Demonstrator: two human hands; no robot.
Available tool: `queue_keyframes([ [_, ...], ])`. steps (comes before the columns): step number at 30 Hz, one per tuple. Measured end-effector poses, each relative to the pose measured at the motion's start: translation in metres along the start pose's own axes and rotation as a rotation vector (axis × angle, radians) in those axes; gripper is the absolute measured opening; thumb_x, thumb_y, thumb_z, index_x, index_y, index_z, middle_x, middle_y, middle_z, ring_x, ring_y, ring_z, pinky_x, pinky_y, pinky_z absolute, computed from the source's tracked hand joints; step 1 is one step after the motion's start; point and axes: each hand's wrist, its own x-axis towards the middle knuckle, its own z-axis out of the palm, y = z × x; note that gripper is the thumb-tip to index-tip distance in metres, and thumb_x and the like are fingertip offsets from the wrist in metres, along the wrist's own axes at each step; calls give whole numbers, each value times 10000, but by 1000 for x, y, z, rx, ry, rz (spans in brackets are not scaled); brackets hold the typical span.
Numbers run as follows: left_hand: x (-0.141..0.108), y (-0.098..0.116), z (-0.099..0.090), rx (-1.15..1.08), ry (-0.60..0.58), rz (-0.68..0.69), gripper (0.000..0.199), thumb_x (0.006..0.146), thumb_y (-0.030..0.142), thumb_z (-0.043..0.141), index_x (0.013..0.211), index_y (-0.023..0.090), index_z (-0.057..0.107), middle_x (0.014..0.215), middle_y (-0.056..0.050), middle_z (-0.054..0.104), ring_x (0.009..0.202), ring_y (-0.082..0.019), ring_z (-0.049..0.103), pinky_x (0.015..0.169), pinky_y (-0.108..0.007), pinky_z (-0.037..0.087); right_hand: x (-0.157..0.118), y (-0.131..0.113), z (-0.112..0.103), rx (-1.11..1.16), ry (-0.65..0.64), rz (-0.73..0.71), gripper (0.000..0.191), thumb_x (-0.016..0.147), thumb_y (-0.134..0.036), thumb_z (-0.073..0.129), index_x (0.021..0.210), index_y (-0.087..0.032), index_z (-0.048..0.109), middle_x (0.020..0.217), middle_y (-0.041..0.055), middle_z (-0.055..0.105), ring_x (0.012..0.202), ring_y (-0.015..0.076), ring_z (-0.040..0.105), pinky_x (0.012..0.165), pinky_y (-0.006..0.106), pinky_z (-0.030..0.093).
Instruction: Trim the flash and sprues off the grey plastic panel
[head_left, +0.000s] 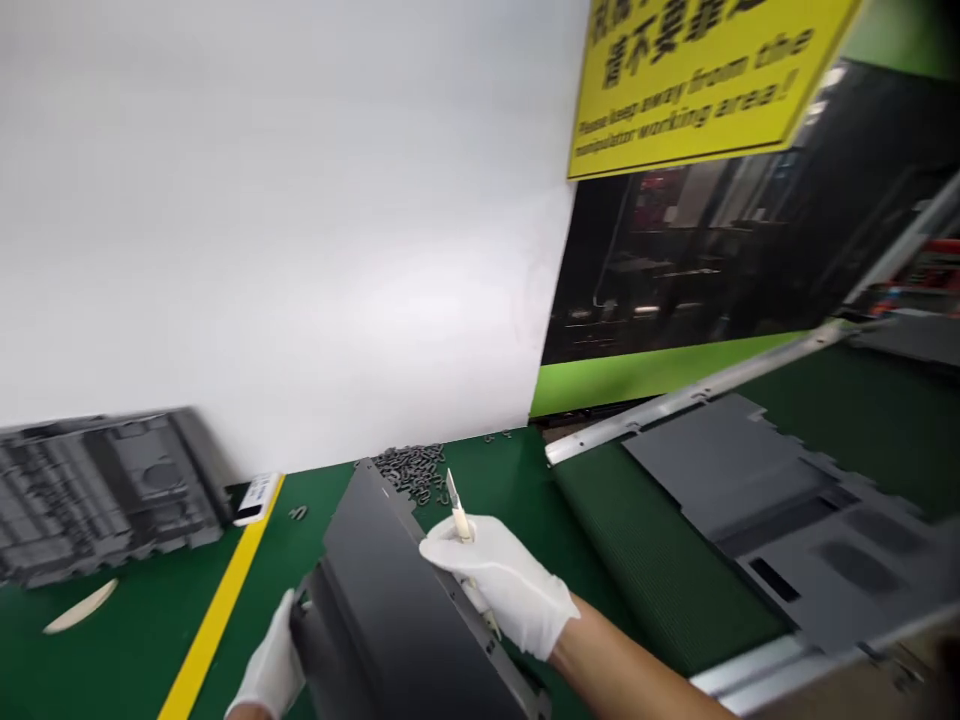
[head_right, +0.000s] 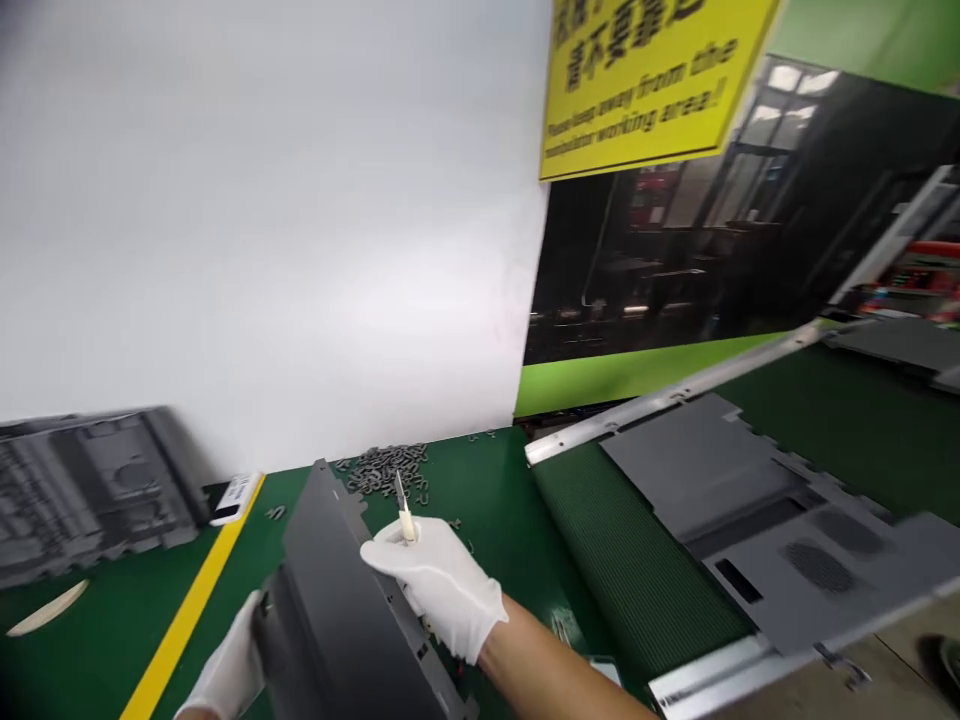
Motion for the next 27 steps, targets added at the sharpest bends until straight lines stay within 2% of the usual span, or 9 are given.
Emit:
queue_keyframes([
  [3, 30, 2, -8, -684, 421, 355, 870, 648, 772, 566, 1323, 224, 590, 1539, -216, 539, 1431, -403, 513, 1125, -542, 483, 20, 17, 34, -101, -22, 7, 273, 764, -226, 713, 718, -229, 444, 536, -116, 329, 455, 62, 284, 449, 240, 214],
  [5, 26, 19, -22, -891, 503, 574, 781, 806, 724, 469, 1388, 208, 540, 1570, -165, 522, 1453, -301, 507, 1201, -444, 422, 28, 31, 49, -118, -35, 25, 284, 770, -202, 677, 724, -239, 399, 518, -125, 330, 447, 63, 298, 468, 241, 238],
  [6, 17, 32, -30, -927, 489, 709, 696, 868, 696, 443, 1391, 250, 554, 1548, -100, 562, 1421, -245, 544, 1203, -393, 419, 30, 36, 55, -128, -38, 23, 285, 778, -204, 666, 727, -241, 388, 510, -128, 328, 445, 62, 298, 477, 242, 243],
  [8, -9, 62, -44, -960, 349, 1168, 583, 952, 613, 479, 1368, 225, 607, 1519, -121, 585, 1402, -259, 552, 1228, -417, 374, 32, 41, 61, -158, -57, 4, 266, 791, -222, 657, 726, -237, 399, 506, -126, 342, 447, 62, 307, 491, 245, 245],
  [10, -35, 93, -50, -863, 172, 1400, 466, 963, 554, 538, 1225, 203, 698, 1386, -133, 676, 1301, -270, 614, 1168, -409, 427, 31, 41, 63, -213, -85, -9, 218, 794, -235, 663, 728, -224, 455, 526, -110, 396, 460, 64, 338, 502, 247, 261],
  [13, -51, 127, -43, -717, 3, 1391, 274, 883, 449, 683, 843, 180, 709, 865, -69, 740, 876, -218, 676, 909, -345, 513, 33, 37, 54, -272, -98, 32, 191, 813, -292, 690, 750, -212, 528, 541, -85, 460, 465, 76, 372, 493, 248, 276],
  [16, -45, 141, -30, -875, -31, 1302, 354, 867, 462, 677, 654, 194, 585, 560, 21, 530, 577, -142, 497, 679, -297, 440, 39, 38, 28, -256, -28, 54, 359, 905, -548, 625, 807, -204, 584, 554, -48, 510, 462, 99, 402, 483, 259, 283],
  [20, -36, 147, -23, -1033, -74, 1210, 476, 888, 544, 610, 565, 198, 559, 508, 12, 460, 515, -133, 409, 574, -296, 344, 51, 31, -12, -326, 84, -34, 623, 975, -755, 366, 917, -199, 639, 695, -4, 563, 565, 133, 456, 532, 282, 322],
  [27, -46, 157, -19, -1125, 4, 1163, 450, 868, 507, 647, 560, 185, 584, 564, -6, 504, 553, -130, 414, 566, -293, 315, 82, -16, -13, -899, -90, -239, 418, 1062, -517, 390, 780, -224, 488, 732, -51, 487, 707, 139, 444, 693, 284, 356],
])
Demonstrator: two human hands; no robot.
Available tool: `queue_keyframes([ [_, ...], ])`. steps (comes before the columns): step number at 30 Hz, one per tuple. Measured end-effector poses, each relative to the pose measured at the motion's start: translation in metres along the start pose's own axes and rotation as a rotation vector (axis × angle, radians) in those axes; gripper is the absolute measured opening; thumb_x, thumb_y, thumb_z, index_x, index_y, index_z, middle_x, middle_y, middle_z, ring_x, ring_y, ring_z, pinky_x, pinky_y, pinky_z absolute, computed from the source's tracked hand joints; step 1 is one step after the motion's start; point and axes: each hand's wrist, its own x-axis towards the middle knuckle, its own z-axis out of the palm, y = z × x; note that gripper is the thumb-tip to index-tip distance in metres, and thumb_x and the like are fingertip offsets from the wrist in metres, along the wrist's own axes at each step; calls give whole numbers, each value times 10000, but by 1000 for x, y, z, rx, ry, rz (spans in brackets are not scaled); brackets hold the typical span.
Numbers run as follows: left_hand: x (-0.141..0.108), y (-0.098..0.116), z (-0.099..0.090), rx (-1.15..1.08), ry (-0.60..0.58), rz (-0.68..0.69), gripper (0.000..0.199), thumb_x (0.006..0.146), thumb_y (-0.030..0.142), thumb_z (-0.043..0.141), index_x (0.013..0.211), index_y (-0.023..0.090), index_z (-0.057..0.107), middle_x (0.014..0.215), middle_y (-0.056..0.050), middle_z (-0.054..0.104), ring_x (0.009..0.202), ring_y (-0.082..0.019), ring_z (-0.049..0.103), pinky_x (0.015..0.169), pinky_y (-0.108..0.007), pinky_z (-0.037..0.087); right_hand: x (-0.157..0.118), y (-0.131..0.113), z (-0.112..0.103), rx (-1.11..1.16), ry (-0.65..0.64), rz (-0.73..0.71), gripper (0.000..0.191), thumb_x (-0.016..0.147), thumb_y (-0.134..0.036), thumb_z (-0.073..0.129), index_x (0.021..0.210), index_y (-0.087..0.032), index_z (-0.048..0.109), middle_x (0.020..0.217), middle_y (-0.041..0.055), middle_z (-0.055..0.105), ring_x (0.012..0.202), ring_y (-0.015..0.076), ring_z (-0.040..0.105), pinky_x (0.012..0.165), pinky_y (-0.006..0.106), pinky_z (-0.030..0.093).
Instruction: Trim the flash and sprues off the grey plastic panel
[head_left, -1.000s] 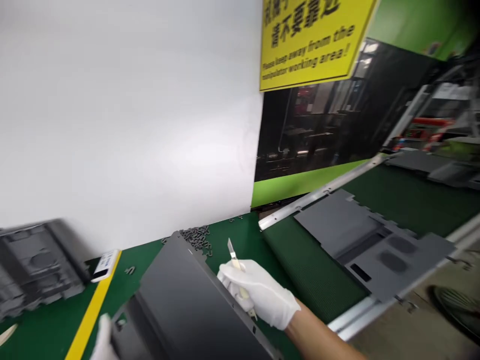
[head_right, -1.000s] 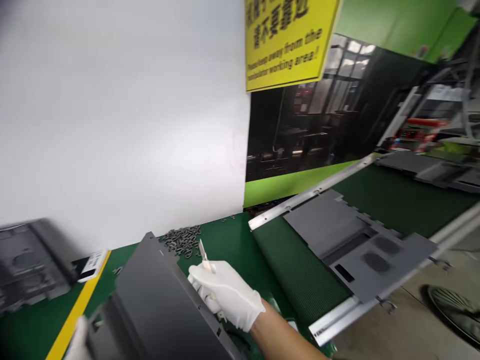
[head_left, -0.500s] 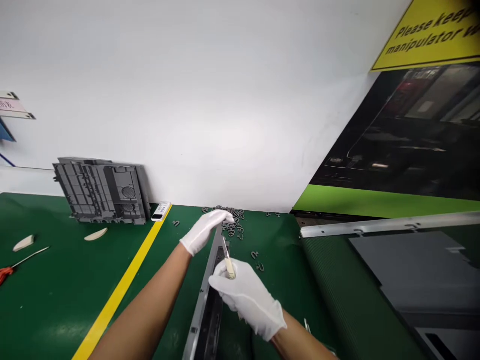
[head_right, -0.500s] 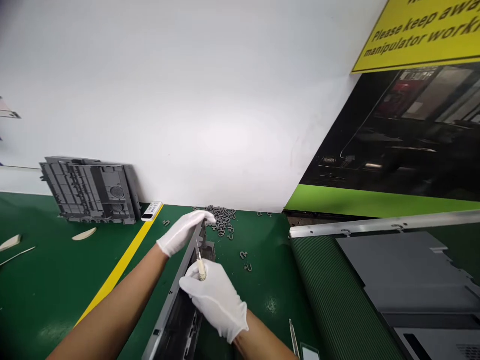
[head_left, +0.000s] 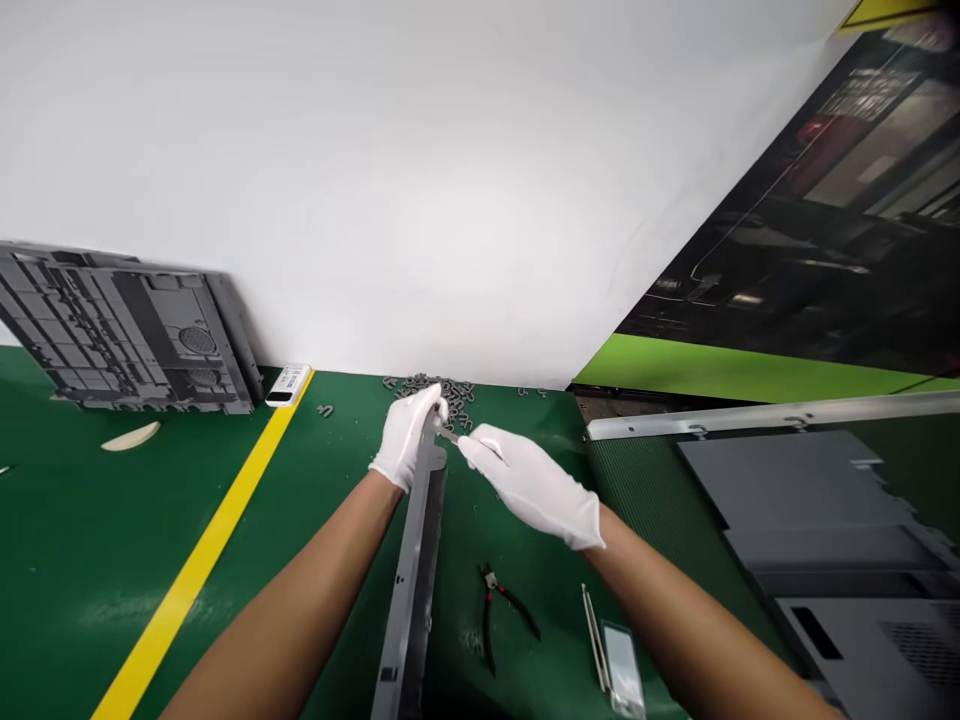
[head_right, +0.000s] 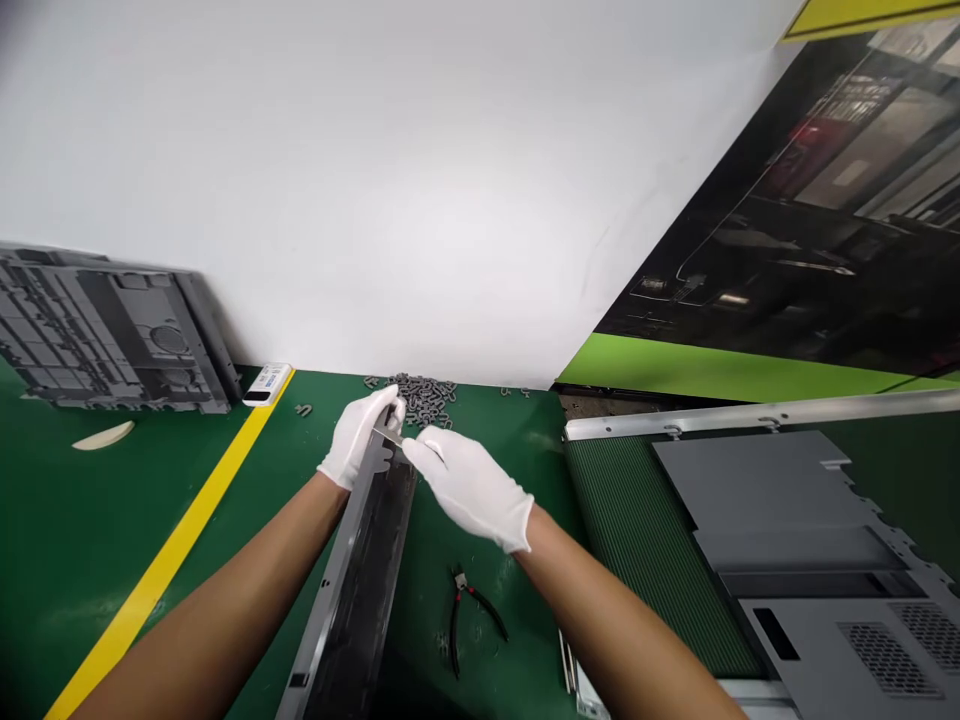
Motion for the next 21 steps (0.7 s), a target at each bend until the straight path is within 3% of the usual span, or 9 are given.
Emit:
queue_keyframes([
  [3, 2, 1, 3, -18, 18, 2, 420, 855, 475, 661, 563, 181, 591, 587, -5, 518, 576, -129, 430, 583, -285, 338, 17, -7, -8, -108, -51, 7, 417, 1050, -514, 408, 758, -226, 486, 697, -60, 498, 672, 132, 432, 655, 277, 328],
  [10, 8, 2, 4, 39, 26, -11, 439, 872, 500, 631, 568, 184, 600, 597, -12, 550, 582, -134, 463, 607, -283, 372, 30, -6, -20, -442, 34, 100, 523, 1024, -605, 415, 668, -224, 454, 606, -56, 460, 585, 133, 351, 600, 288, 250],
  [18, -4, 10, 5, 71, 126, 59, 448, 901, 484, 639, 579, 174, 617, 619, -12, 551, 606, -133, 458, 618, -281, 367, 25, -13, -20, -506, 24, 119, 545, 1029, -630, 388, 677, -230, 495, 633, -44, 546, 575, 139, 386, 586, 287, 256],
  [21, -7, 13, 1, 99, 112, 75, 460, 927, 488, 610, 588, 178, 602, 622, -8, 542, 613, -136, 452, 630, -279, 371, 25, -16, -19, -559, 4, 103, 544, 1040, -625, 367, 710, -233, 552, 673, -30, 601, 593, 145, 441, 603, 289, 274],
])
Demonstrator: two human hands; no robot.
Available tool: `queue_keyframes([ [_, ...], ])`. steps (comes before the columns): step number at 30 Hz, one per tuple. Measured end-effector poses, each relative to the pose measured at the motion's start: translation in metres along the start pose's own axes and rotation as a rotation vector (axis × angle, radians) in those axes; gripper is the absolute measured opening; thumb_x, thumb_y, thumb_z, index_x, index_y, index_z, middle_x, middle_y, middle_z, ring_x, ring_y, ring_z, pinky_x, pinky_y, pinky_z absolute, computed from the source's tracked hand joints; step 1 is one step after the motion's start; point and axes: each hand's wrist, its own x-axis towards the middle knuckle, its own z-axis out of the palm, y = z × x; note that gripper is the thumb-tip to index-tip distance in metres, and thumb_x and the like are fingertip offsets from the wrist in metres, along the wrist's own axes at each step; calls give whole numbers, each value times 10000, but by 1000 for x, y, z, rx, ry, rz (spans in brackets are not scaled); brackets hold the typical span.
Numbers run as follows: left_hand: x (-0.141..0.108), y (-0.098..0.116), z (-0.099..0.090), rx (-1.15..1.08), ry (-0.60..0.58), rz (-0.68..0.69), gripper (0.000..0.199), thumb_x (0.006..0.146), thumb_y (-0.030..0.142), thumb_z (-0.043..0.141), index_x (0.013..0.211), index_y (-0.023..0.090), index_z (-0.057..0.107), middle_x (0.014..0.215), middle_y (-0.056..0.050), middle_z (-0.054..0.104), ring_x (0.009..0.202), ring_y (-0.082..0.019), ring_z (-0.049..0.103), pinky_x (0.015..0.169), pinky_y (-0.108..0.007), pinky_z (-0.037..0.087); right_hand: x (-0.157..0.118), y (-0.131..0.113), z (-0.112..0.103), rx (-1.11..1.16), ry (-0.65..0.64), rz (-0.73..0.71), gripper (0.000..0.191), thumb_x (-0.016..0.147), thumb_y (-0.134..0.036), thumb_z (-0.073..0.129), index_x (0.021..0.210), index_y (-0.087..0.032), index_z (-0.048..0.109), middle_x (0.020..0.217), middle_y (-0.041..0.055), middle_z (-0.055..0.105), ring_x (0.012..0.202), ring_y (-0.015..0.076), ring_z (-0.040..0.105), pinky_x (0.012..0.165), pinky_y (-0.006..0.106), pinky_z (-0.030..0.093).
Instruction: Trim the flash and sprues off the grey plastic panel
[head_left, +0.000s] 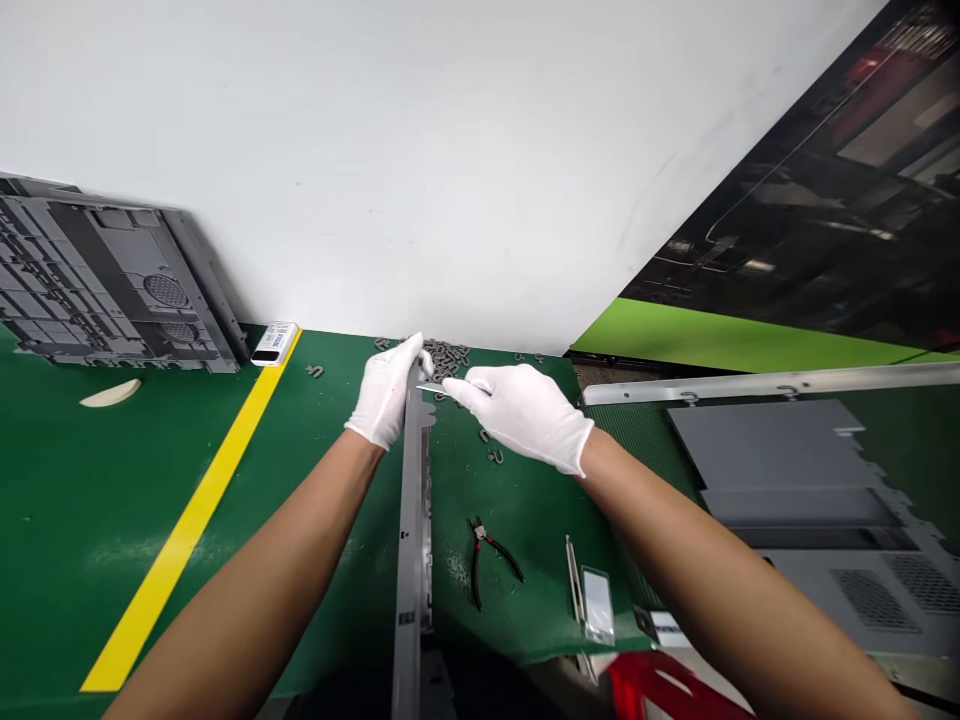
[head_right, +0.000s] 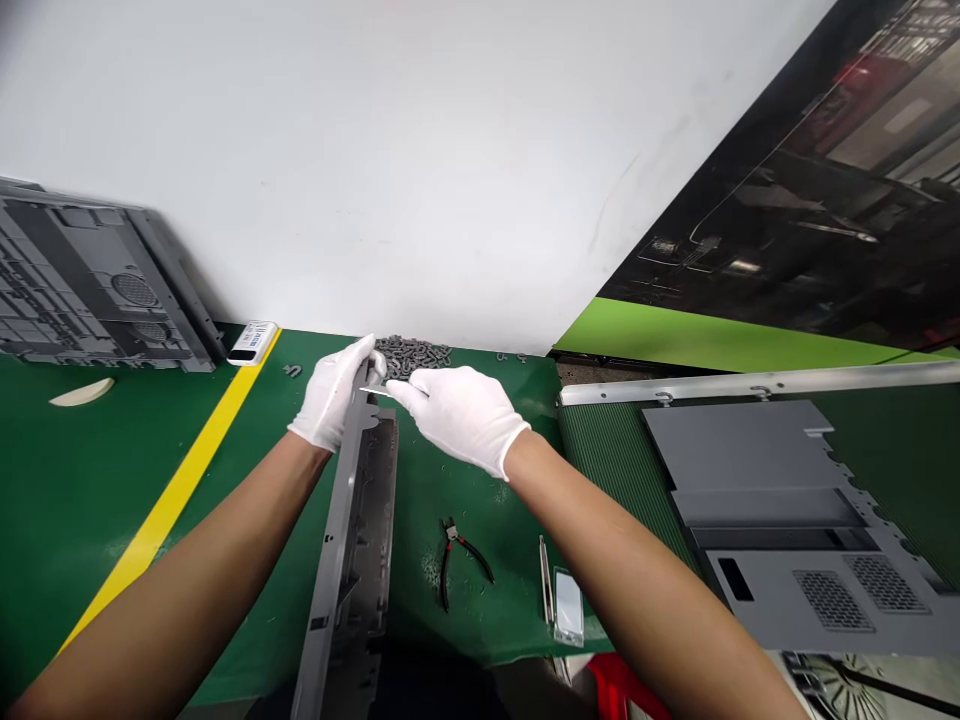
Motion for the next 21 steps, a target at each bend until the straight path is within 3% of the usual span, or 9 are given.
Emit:
queue_keyframes([
  [7, -1, 3, -5, -74, -132, -50, 467, 934, 537, 596, 631, 181, 617, 695, -19, 578, 660, -148, 501, 669, -280, 407, 9, -14, -1, -108, -16, -40, 554, 1033, -647, 364, 763, -251, 643, 739, 1, 681, 612, 169, 527, 603, 302, 296],
  [15, 6, 2, -15, -13, -248, -35, 444, 962, 515, 549, 670, 191, 631, 703, -11, 591, 694, -158, 521, 721, -275, 424, 17, -16, 0, -226, -21, -47, 605, 1032, -679, 317, 824, -267, 709, 741, 33, 696, 671, 210, 614, 651, 327, 393],
  [21, 4, 7, -13, 27, -226, -16, 433, 973, 445, 526, 635, 186, 607, 693, -11, 562, 683, -154, 488, 727, -275, 416, 16, -20, -2, -277, -1, -64, 594, 1033, -652, 318, 800, -267, 707, 671, 44, 657, 637, 228, 604, 630, 343, 401],
])
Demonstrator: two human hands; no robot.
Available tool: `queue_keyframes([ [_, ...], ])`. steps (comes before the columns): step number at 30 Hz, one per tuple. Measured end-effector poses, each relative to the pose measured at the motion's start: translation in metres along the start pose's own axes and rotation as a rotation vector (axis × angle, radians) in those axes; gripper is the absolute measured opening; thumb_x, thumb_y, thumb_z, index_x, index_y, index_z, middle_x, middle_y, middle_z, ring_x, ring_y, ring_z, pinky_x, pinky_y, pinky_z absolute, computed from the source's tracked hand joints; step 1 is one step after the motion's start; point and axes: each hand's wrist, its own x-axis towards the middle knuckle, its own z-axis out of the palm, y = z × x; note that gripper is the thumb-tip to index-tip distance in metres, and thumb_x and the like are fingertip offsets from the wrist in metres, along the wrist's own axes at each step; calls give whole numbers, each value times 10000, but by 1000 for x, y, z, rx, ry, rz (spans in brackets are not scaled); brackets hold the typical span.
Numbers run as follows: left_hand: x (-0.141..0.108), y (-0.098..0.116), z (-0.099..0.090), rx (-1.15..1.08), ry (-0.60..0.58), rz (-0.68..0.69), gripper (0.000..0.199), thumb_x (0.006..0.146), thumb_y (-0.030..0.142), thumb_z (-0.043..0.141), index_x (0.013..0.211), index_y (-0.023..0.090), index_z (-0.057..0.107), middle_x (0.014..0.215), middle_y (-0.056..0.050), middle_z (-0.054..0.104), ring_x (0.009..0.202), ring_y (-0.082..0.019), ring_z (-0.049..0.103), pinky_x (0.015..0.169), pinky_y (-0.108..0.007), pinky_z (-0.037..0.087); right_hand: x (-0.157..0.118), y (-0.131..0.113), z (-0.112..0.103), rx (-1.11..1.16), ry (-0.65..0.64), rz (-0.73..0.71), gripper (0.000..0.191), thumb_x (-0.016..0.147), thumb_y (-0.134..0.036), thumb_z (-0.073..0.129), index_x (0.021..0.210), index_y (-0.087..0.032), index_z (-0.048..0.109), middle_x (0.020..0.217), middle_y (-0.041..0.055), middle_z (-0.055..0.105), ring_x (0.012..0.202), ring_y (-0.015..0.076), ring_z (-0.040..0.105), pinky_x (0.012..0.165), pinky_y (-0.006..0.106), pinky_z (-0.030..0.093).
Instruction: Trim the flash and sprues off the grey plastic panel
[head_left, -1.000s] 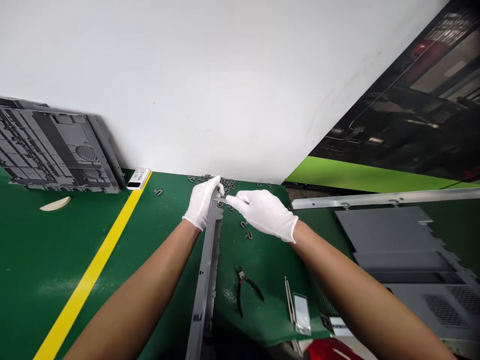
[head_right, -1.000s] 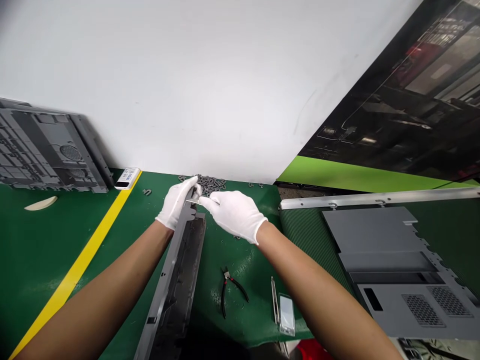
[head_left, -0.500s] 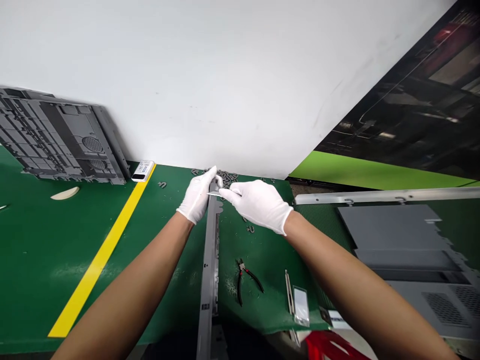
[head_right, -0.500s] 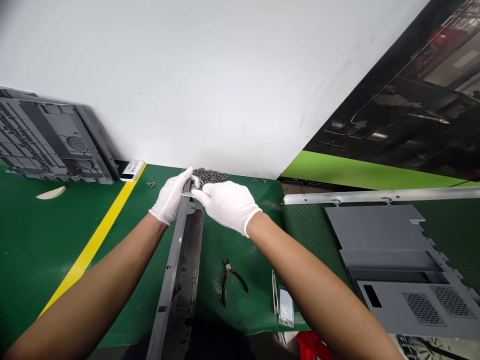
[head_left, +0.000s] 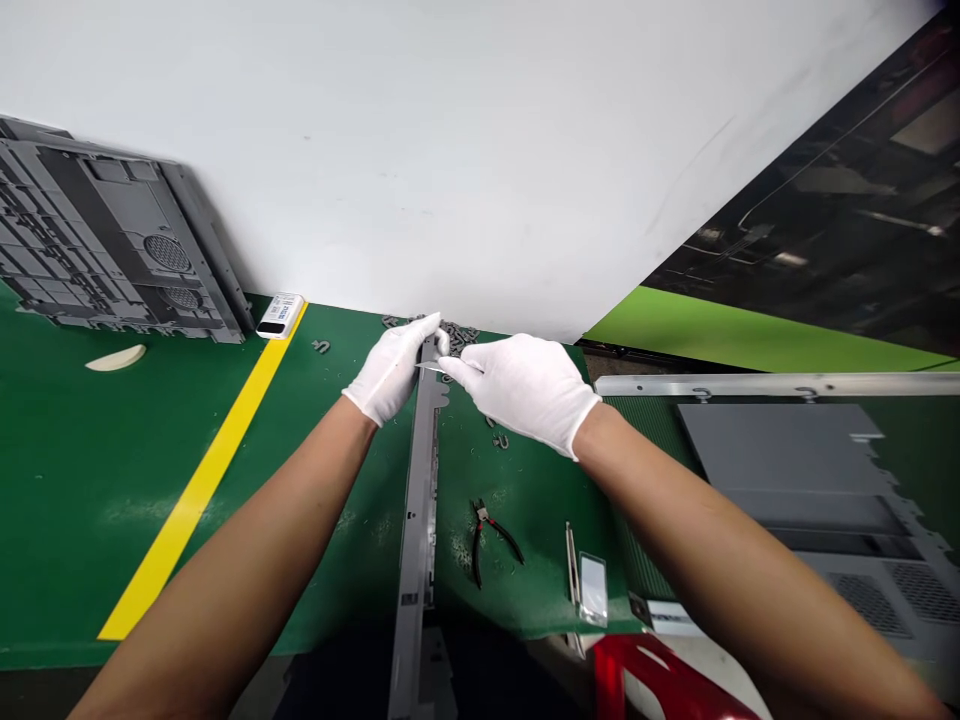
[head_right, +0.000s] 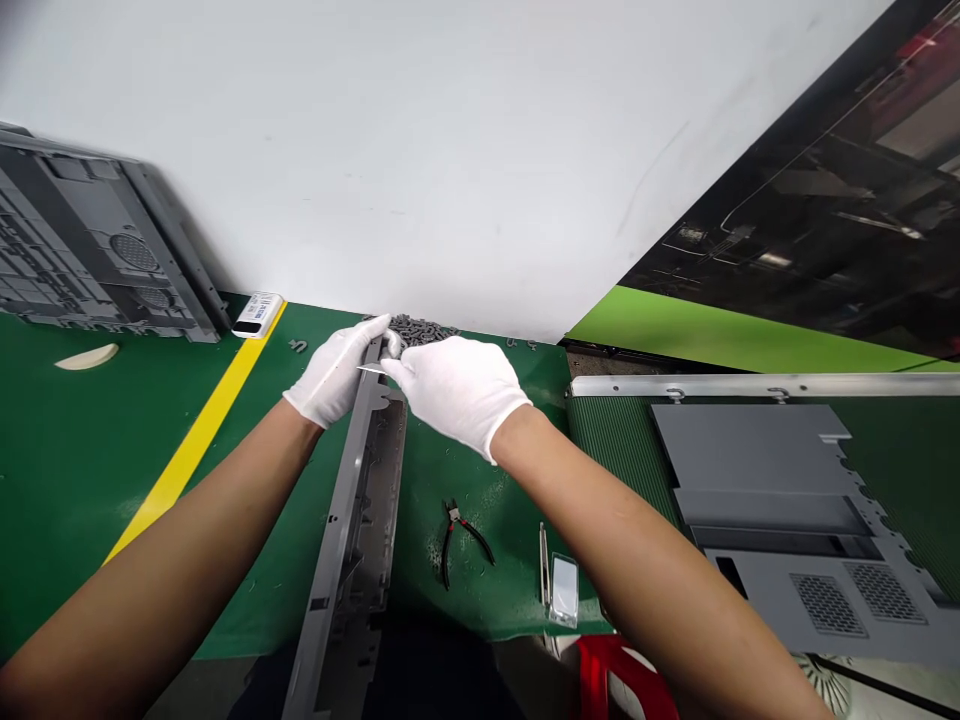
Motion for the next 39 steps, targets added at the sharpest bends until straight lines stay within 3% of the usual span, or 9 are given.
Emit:
queue_keyframes([
  [11, -5, 13, 6, 81, 37, -12, 442, 964, 397, 508, 582, 186, 584, 664, -28, 551, 674, -166, 489, 713, -287, 425, -6, -5, -3, -75, -25, -3, 641, 1043, -645, 272, 820, -239, 715, 689, 75, 663, 653, 233, 631, 687, 366, 457],
  [23, -3, 8, 6, 98, 39, -19, 443, 975, 383, 502, 586, 185, 580, 655, -23, 567, 654, -158, 480, 692, -288, 396, -11, -3, 0, -150, 6, -26, 673, 1040, -659, 240, 887, -232, 736, 702, 104, 669, 670, 269, 658, 695, 403, 480],
  [39, -1, 4, 3, 75, 4, -25, 429, 965, 419, 508, 605, 194, 568, 650, -21, 543, 659, -158, 489, 665, -279, 402, -16, -7, -3, -220, 7, -29, 631, 1054, -611, 259, 834, -238, 717, 695, 83, 687, 676, 254, 666, 667, 352, 456],
])
